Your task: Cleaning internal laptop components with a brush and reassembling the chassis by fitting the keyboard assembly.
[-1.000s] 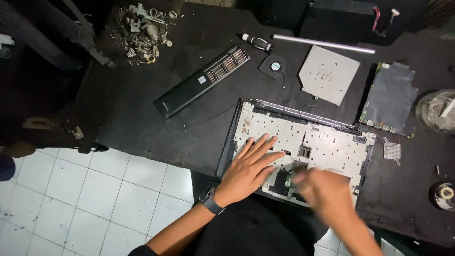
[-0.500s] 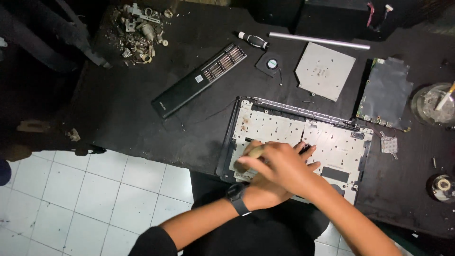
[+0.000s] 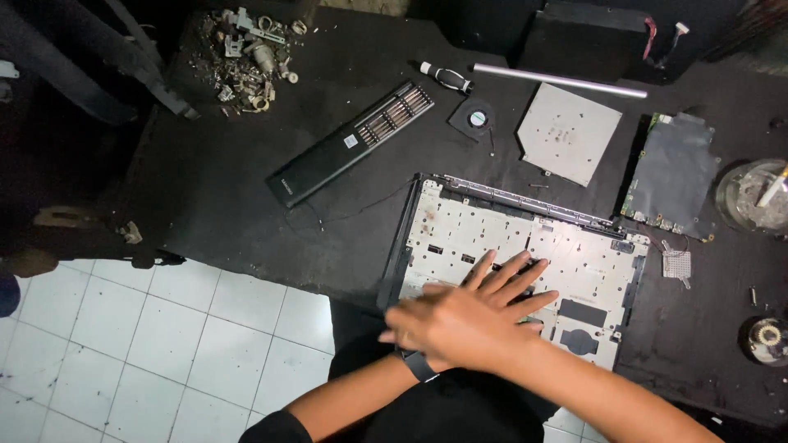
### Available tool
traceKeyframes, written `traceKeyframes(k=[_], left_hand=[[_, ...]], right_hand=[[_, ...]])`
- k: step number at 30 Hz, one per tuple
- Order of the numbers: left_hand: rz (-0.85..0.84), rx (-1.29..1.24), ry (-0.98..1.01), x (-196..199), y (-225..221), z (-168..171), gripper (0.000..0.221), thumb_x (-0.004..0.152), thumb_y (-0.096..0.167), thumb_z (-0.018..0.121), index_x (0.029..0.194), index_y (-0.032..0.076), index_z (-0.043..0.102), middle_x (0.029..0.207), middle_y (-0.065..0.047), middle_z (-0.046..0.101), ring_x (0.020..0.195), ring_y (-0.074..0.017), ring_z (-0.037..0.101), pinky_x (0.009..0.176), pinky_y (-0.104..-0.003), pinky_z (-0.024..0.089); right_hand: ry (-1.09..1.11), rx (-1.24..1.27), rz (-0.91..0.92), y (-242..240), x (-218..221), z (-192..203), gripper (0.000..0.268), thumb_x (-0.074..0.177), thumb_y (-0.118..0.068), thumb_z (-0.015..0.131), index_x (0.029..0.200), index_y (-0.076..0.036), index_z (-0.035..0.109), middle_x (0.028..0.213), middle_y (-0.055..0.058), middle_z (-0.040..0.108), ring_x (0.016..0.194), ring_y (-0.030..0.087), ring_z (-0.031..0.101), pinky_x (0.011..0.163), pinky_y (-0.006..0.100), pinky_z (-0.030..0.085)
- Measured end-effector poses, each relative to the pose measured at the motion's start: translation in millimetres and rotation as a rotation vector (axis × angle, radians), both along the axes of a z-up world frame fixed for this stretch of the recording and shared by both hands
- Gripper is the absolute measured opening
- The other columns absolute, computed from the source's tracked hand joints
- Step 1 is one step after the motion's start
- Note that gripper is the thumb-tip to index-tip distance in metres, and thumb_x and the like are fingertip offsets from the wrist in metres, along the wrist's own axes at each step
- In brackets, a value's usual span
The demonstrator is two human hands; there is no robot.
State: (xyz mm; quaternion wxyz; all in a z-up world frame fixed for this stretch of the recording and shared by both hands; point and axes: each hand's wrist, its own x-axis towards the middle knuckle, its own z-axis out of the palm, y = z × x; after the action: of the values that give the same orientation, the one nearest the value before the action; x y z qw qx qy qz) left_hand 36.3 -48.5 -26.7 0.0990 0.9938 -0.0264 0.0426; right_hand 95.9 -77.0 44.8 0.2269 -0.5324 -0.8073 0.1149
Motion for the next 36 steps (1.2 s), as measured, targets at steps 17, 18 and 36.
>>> traceKeyframes(k=[17,18,36], left_hand=[[-0.064,-0.243,0.135,6,-1,5,0.037,0.107,0.042,0.05,0.142,0.029,0.052,0.16,-0.013,0.031,0.154,-0.0379,0.028,0.121,-0.068,0.02],[0.059,-0.442,-0.065,1,-4,5,0.042,0.108,0.046,0.042,0.124,0.018,0.07,0.143,-0.013,0.06,0.147,-0.0337,0.045,0.127,-0.061,0.016],[0.02,-0.546,-0.123,3,3,23,0.033,0.109,0.032,0.052,0.135,0.019,0.067,0.162,-0.014,0.044,0.157,-0.0373,0.029,0.128,-0.065,0.011]], right_hand=[[-0.073,-0.084,-0.381,26,60,3,0.027,0.101,-0.037,0.065,0.087,-0.014,0.066,0.058,0.002,0.061,0.051,0.025,0.063,0.059,0.035,0.054],[-0.219,-0.016,-0.578,28,76,-3,0.025,0.099,-0.038,0.067,0.087,-0.016,0.069,0.06,0.002,0.068,0.053,0.026,0.067,0.061,0.035,0.055],[-0.187,0.093,-0.955,-72,130,-54,0.015,0.098,-0.033,0.074,0.087,-0.027,0.065,0.078,-0.012,0.072,0.074,0.016,0.072,0.082,0.032,0.054]])
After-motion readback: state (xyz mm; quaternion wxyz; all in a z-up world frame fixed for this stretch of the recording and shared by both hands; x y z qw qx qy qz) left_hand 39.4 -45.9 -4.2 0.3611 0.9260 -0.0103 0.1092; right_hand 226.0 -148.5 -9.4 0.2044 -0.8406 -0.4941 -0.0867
